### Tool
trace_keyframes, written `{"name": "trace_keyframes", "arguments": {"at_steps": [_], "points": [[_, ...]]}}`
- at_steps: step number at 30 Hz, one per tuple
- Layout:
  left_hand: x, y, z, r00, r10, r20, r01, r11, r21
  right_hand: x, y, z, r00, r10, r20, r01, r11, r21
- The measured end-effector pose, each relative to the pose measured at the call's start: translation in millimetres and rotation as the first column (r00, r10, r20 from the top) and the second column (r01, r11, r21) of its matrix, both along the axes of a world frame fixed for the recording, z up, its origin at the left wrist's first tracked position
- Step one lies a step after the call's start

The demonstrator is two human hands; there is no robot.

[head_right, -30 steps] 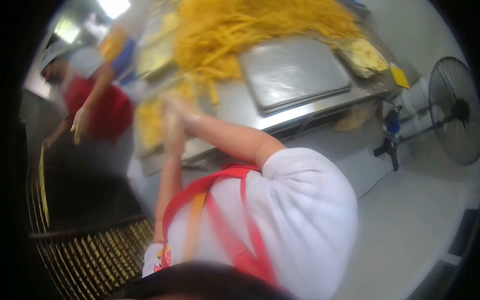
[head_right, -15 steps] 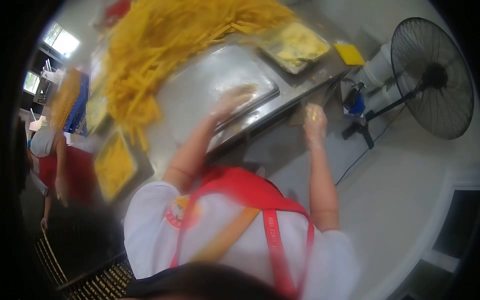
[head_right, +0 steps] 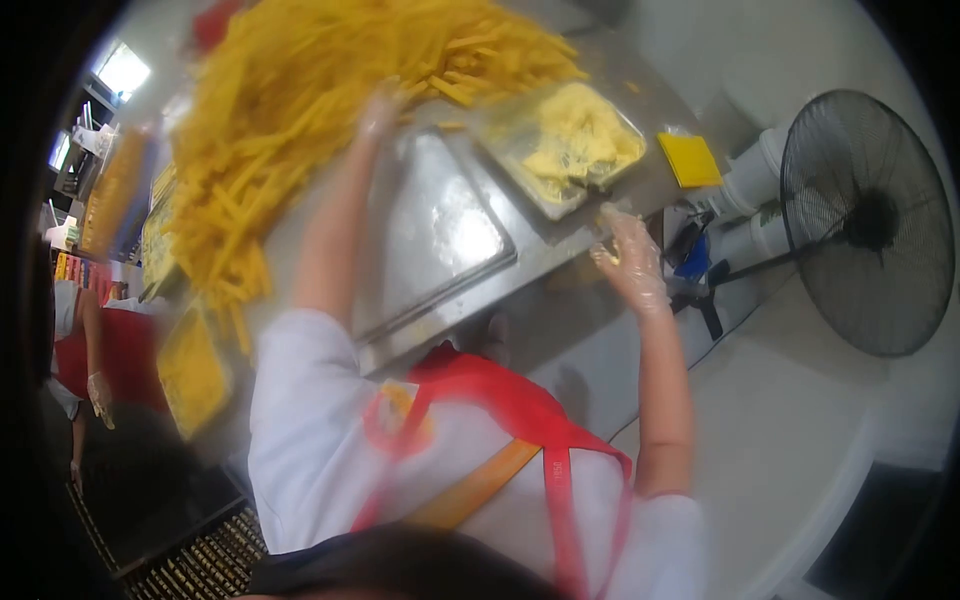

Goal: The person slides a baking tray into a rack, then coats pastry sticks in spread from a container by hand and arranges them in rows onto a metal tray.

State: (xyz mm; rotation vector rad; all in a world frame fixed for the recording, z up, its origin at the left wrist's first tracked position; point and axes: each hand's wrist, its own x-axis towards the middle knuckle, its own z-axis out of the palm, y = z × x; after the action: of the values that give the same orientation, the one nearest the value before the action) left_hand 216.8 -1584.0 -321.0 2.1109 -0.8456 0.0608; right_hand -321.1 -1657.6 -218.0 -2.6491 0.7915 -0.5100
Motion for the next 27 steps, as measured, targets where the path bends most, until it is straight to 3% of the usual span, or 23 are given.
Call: {"name": "trace_keyframes", "arguments": {"at_steps": [2,4,6,7,8,10,13,16,18,19,22,23,26,27], "points": [[30,-26,-3,0.991,0.135,0.018,-0.135,0.989,0.057,38,-26,0,0.995,0.005,-0.104,-0.021,0.988,-0.154],[46,-40,13,0.957,0.279,0.075,-0.287,0.944,0.161,66,-52,-3,0.96,0.087,-0.265,-0.119,0.987,-0.107],[66,-53,5,0.945,0.304,0.122,-0.309,0.95,0.029,82,-80,-4,0.89,0.166,-0.424,-0.204,0.978,-0.043],[76,-59,0,0.938,0.315,0.145,-0.313,0.949,-0.037,84,-92,-10,0.899,0.266,-0.347,-0.289,0.957,-0.016],[78,-61,3,0.931,0.333,0.151,-0.338,0.941,0.009,85,-102,-12,0.9,0.312,-0.305,-0.326,0.945,0.004],[99,-66,5,0.956,0.266,0.126,-0.294,0.876,0.383,92,-119,-18,0.892,0.4,-0.209,-0.401,0.915,0.039],[96,-72,-6,0.933,0.301,0.196,-0.351,0.879,0.323,122,-129,13,0.915,0.396,0.079,-0.404,0.888,0.218],[103,-71,-34,0.921,0.376,0.106,-0.366,0.925,-0.101,154,-143,5,0.93,0.305,0.207,-0.366,0.829,0.422],[91,-56,-25,0.933,0.353,0.069,-0.342,0.929,-0.141,169,-156,-20,0.911,0.38,0.157,-0.394,0.697,0.599],[58,-40,4,0.956,0.274,-0.109,-0.291,0.936,-0.197,175,-163,-32,0.896,0.423,0.136,-0.396,0.621,0.677],[-32,-13,63,0.968,0.192,-0.162,-0.236,0.916,-0.326,197,-181,-44,0.857,0.501,0.121,-0.46,0.638,0.618],[-58,-7,72,0.975,0.194,-0.105,-0.219,0.914,-0.343,205,-197,-43,0.936,0.349,0.05,-0.262,0.592,0.762],[-139,-5,92,0.98,0.12,-0.156,-0.173,0.906,-0.387,223,-264,-49,0.974,0.134,0.182,-0.226,0.606,0.763],[-166,-8,95,0.973,0.079,-0.215,-0.162,0.903,-0.399,220,-267,-50,0.964,0.21,0.164,-0.267,0.743,0.614]]}}
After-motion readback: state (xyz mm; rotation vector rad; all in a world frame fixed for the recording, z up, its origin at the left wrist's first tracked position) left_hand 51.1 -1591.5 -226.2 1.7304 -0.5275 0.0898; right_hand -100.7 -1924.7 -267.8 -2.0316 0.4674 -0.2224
